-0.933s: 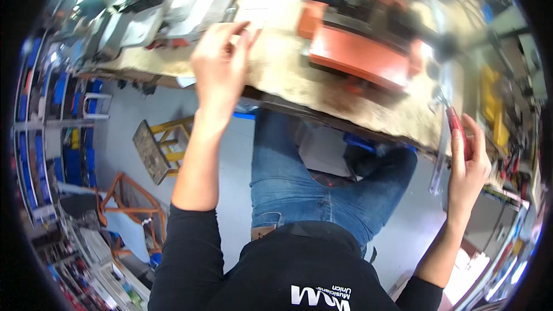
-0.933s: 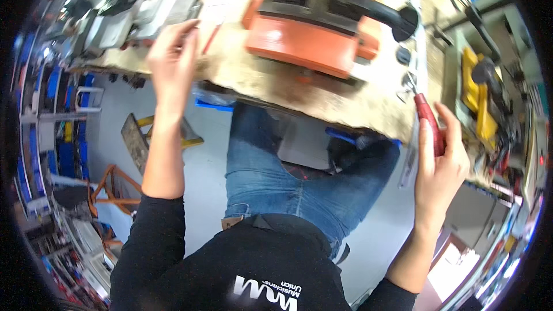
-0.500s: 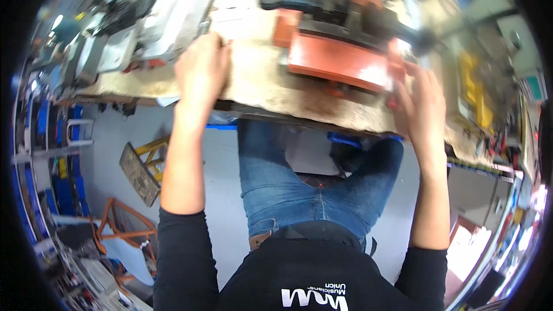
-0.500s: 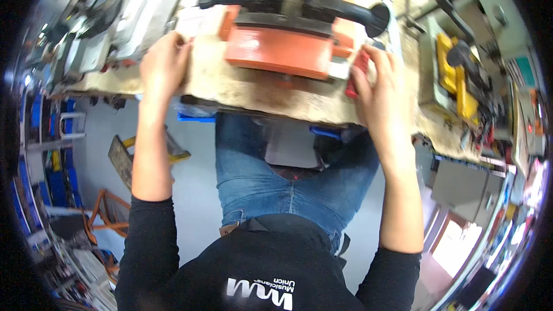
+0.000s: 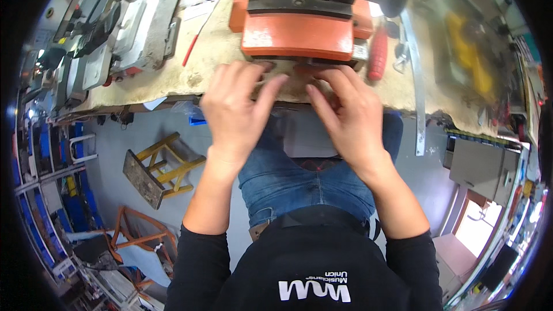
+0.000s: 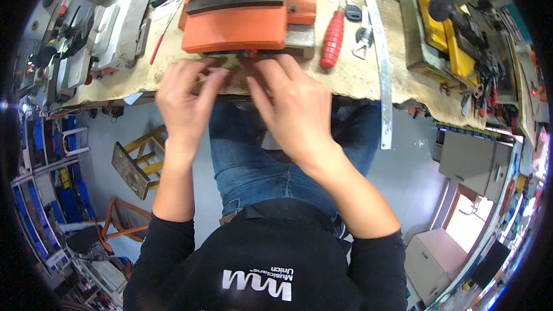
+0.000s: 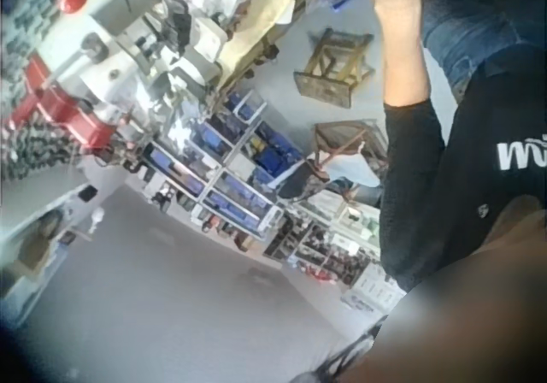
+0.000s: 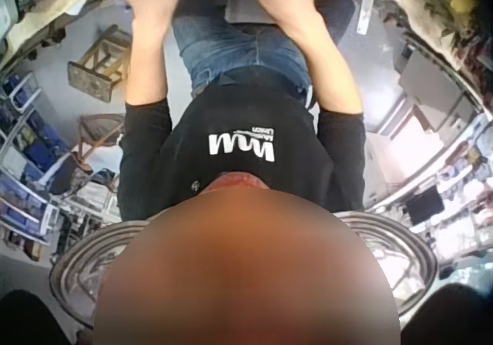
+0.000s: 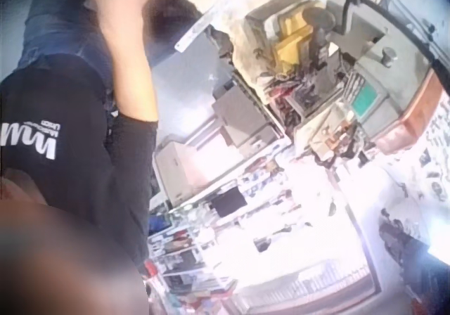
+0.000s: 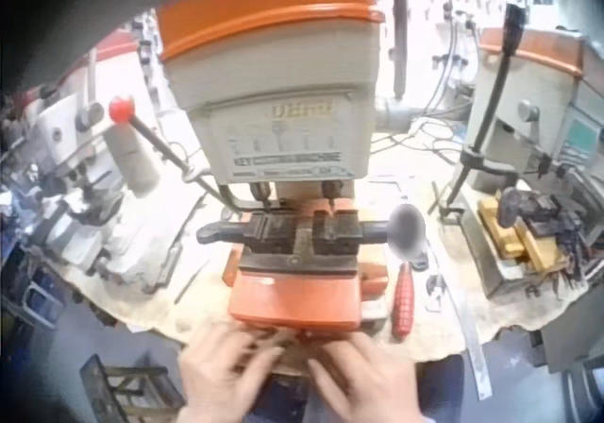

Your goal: The person uses a key cutting machine to duplicate keys. They secure a key in the machine's vise, align it with the cutting wheel, and operate the lever to cut the key profile. The person repeats this process for multiple keys, adjusting the machine and handling the keys between cuts.

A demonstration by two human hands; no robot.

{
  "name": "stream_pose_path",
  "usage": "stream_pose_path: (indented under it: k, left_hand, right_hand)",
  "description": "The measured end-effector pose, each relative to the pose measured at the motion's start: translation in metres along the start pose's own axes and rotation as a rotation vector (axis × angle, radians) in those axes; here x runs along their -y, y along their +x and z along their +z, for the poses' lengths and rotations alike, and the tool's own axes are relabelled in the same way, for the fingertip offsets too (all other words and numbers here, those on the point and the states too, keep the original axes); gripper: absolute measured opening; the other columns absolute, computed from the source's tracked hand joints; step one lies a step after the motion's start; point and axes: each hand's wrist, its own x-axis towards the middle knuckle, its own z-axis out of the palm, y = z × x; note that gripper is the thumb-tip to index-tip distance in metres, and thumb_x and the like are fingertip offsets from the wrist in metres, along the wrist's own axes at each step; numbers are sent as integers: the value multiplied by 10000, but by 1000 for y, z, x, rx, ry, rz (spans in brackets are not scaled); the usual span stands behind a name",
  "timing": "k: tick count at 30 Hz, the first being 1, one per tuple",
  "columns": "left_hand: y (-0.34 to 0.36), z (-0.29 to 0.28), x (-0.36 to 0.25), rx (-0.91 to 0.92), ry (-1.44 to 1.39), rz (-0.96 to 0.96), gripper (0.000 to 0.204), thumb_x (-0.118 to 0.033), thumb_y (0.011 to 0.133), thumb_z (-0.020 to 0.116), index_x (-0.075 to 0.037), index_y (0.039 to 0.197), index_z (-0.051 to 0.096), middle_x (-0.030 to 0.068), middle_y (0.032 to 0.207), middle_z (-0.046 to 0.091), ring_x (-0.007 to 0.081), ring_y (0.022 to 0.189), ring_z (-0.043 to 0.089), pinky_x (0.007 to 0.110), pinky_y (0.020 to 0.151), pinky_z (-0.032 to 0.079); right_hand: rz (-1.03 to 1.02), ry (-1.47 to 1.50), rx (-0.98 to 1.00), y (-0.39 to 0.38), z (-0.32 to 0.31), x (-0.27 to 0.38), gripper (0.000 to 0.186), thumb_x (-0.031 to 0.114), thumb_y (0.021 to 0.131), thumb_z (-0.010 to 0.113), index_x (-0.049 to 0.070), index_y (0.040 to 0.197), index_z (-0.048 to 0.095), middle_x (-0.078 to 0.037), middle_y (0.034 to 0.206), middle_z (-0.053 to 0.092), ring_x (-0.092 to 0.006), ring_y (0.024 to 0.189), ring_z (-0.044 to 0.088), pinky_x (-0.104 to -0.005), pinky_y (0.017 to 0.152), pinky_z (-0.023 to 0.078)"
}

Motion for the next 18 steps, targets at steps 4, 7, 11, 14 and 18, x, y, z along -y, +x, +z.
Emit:
stream_pose_path:
  k: [4,7,11,14,18]
  left_hand:
    - [0,33,-26,-15,146,-53,241,-278,701,777,-87,813,681,52,888,603,264,833,569,389,694,444]
    - [3,51,-23,-158,173,10,211,-267,683,772,-107,767,664,38,867,576,267,864,539,392,684,396]
    - [-3,55,-20,-178,101,19,252,-284,651,783,-106,704,613,38,858,553,263,822,528,387,664,385]
    - [-4,59,-21,-224,79,4,248,-279,648,782,-109,707,611,35,866,552,259,813,524,385,663,383]
    - [-5,59,-15,-200,41,28,235,-267,635,780,-120,745,635,14,865,559,246,813,522,372,659,359]
  right_hand:
    - [2,8,-53,-5,-5,-3,199,47,822,681,17,1015,645,-84,899,629,-150,558,548,-266,521,442]
    - [45,0,-93,-18,-14,-11,226,34,827,666,24,1052,650,-69,917,643,-104,550,494,-241,520,422]
    - [124,5,-114,-32,-37,-10,200,46,825,677,25,1023,661,-83,926,647,-124,574,526,-251,533,441]
    - [96,16,-144,-34,-45,-9,198,13,827,673,10,1025,669,-85,933,650,-78,541,468,-219,502,397]
    - [42,-21,-99,-20,-41,-10,205,21,817,684,19,1021,666,-90,948,649,-134,621,549,-246,542,445]
